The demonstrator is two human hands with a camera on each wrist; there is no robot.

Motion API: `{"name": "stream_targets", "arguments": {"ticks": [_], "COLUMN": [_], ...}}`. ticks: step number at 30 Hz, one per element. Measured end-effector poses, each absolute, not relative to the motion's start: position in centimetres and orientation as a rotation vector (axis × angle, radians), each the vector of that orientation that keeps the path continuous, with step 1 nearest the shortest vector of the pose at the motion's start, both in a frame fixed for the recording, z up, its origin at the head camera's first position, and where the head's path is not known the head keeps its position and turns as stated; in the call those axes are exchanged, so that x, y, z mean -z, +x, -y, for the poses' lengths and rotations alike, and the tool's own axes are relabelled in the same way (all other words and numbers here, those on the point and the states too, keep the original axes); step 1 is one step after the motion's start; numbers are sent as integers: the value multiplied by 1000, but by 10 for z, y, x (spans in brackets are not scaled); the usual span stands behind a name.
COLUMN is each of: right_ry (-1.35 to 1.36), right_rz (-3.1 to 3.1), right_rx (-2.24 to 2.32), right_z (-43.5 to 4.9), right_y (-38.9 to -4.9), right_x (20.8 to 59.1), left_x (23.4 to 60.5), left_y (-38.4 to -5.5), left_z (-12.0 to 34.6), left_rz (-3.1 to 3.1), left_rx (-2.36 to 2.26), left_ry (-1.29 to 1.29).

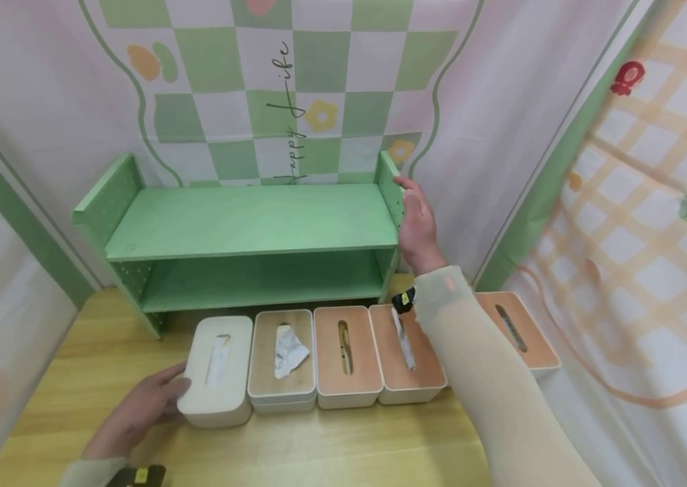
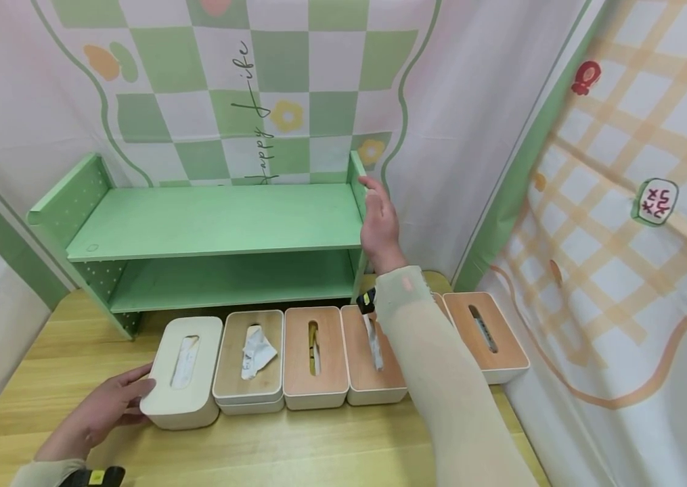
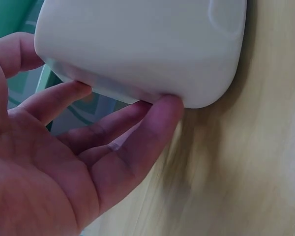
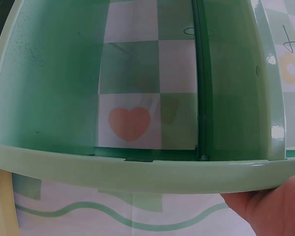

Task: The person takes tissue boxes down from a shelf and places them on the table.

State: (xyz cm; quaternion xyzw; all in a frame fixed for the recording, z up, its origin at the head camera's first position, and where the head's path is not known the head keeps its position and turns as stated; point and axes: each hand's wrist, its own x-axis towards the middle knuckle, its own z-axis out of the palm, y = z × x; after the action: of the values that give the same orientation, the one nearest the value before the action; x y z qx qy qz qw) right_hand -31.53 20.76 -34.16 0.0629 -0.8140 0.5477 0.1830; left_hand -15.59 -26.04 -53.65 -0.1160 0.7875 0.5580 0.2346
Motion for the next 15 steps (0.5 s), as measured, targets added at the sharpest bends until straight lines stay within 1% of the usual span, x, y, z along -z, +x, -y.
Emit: {"name": "stream_targets", "arguments": {"ticks": [8, 15], "right_ry": [199, 205], "right_rz": [2287, 2279], "right_rx": [-1565, -1547], "right_z": [-209, -208], "right_y": [-318, -318], "right_x": [342, 343], "left_x": [531, 529], "left_y": [-152, -154], "left_z": [257, 255], "left_rz": [-2155, -2175], "left_rx": [-1556, -1529], "left_ry": [-313, -304]}}
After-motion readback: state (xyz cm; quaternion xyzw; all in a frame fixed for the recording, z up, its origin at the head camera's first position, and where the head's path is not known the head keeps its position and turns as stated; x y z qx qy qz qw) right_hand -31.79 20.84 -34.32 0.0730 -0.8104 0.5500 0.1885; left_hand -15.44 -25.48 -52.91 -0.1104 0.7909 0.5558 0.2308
